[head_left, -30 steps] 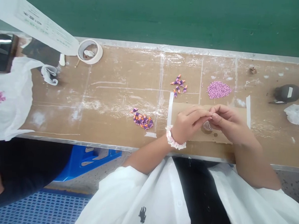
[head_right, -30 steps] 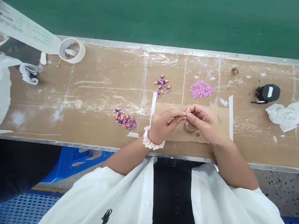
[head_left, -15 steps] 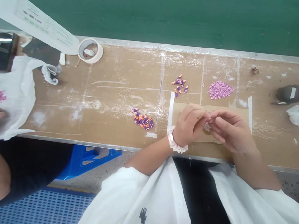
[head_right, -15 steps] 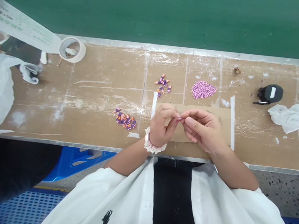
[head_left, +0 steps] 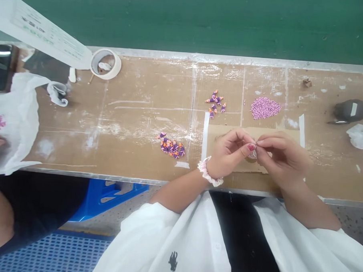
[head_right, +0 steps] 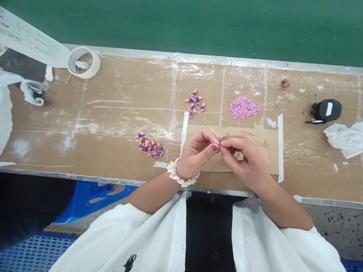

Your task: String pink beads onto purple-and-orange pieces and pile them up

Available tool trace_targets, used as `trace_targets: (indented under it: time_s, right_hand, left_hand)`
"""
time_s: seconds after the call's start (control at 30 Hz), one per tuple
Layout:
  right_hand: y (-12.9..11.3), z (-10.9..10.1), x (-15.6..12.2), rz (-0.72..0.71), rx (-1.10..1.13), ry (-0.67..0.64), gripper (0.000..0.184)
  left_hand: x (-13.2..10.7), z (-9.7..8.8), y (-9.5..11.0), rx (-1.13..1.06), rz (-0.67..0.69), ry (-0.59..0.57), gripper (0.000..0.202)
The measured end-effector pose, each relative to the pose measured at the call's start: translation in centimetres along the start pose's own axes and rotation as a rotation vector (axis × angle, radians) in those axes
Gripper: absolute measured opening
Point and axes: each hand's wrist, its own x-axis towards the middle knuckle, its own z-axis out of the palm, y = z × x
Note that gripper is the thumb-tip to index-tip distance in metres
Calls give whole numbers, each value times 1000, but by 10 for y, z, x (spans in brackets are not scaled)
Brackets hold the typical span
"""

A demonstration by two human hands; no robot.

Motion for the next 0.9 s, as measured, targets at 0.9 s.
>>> trace_targets:
  time_s: [0.9]
  right_hand:
    - [1, -12, 10, -77, -82, -263, 23]
  left_hand:
    - [-1, -9, -1, 294, 126, -88, 15]
